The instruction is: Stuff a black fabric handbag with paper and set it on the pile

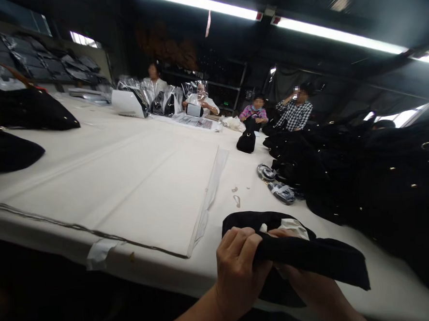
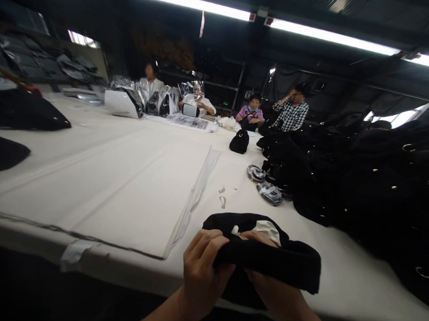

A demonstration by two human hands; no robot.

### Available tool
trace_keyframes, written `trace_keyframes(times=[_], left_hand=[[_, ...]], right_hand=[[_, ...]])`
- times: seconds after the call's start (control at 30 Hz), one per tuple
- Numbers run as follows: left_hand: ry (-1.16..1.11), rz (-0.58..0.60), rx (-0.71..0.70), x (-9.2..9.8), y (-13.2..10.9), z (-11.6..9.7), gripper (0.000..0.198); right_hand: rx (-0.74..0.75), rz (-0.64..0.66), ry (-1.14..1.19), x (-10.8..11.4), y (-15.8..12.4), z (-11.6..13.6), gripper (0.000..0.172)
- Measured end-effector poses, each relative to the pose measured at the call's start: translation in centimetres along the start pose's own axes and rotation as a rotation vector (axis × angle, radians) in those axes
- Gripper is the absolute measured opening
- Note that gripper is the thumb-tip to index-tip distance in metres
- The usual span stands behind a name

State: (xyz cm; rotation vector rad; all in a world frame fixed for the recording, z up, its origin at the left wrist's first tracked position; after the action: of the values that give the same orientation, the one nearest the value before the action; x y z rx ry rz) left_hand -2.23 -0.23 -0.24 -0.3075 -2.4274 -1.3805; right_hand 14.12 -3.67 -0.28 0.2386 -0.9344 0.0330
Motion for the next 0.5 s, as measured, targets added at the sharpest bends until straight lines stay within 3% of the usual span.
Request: trace_keyframes(times=[0.13,0.27,0.37,0.43,0.5], left_hand=[[-0.042,-0.065,-0.032,0.3,-0.9,0.0,0.017],[-0.069,-0.128,0.01,0.3,-0.6,0.5,0.019],[-0.056,-0.152,0.057,-0.2,0.2,0.6,0.018],[-0.039,-0.143,0.062,-0.6,0.7,0.3,0.019],[-0.016,-0.104,0.025,-0.8,0.8,-0.3,0.024]], right_hand=[[0.029,0.07,0.082,0.0,0.4,1.0,0.018],[0.042,0.093,-0.179,-1.0,1.0,1.1,0.024],[0.039,0.253,-0.325,-2.4,1.8,0.8,0.035],[-0.032,0.356,-0.248,-2.8,2.0,0.0,0.033],[-0.093,0.333,-0.07,-2.3,2.0,-0.8,0.024]])
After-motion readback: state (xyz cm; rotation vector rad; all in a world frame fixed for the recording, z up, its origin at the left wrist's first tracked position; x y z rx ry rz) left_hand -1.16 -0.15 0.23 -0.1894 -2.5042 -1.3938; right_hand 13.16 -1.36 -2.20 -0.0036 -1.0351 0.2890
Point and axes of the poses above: each hand's wrist, its own y-axis towards the middle knuckle, its own x-axis out of the back of the hand, z = x × y, the point moved 5 cm from there along y, towards the middle knuckle, and after that the axes turned 15 degrees about z, right-handed, at the moved point
